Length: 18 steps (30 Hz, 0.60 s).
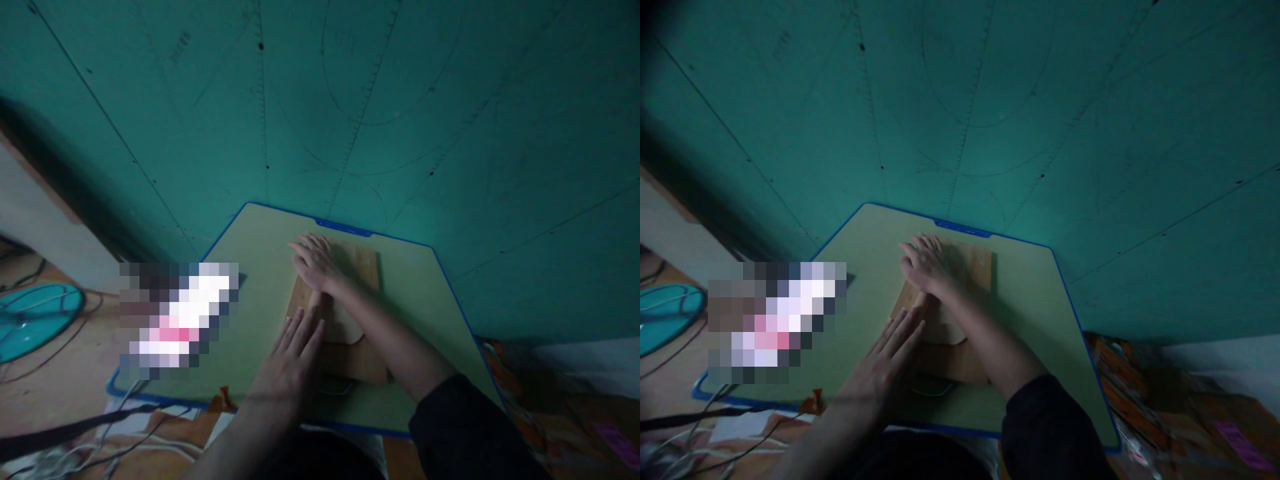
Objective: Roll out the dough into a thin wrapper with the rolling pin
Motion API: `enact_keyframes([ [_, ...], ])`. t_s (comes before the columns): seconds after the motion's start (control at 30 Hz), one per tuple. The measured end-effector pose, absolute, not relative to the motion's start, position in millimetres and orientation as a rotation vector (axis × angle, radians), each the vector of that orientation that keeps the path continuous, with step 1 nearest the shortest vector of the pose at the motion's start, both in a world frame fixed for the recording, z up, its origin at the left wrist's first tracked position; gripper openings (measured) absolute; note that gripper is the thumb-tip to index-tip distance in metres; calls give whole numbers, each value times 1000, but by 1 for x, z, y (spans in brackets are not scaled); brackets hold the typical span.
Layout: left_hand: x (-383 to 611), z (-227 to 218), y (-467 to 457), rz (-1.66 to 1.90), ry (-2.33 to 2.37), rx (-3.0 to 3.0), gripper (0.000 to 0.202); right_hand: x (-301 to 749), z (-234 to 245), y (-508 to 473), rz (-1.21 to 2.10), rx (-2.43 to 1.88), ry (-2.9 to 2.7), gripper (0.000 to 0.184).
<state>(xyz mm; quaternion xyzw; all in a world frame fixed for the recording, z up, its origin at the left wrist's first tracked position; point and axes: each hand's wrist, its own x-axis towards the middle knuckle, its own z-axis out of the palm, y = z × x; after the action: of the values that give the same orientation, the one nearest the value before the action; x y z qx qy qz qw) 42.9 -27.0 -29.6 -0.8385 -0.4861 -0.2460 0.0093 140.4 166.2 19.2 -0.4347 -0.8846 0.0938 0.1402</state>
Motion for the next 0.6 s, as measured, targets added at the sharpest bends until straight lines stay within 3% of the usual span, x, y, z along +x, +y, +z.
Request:
enact_keyframes([
  [0.13,74,-17,-27,-716,-1474,-2744,42,182,13,161,255,-1259,-2590,50],
  [0.37,119,5,-29,-643,-1407,-2771,41,254,-3,144,292,-1353,-2480,57],
  [0.6,83,-6,-33,-657,-1446,-2711,38,194,17,144,301,-1385,-2571,51],
])
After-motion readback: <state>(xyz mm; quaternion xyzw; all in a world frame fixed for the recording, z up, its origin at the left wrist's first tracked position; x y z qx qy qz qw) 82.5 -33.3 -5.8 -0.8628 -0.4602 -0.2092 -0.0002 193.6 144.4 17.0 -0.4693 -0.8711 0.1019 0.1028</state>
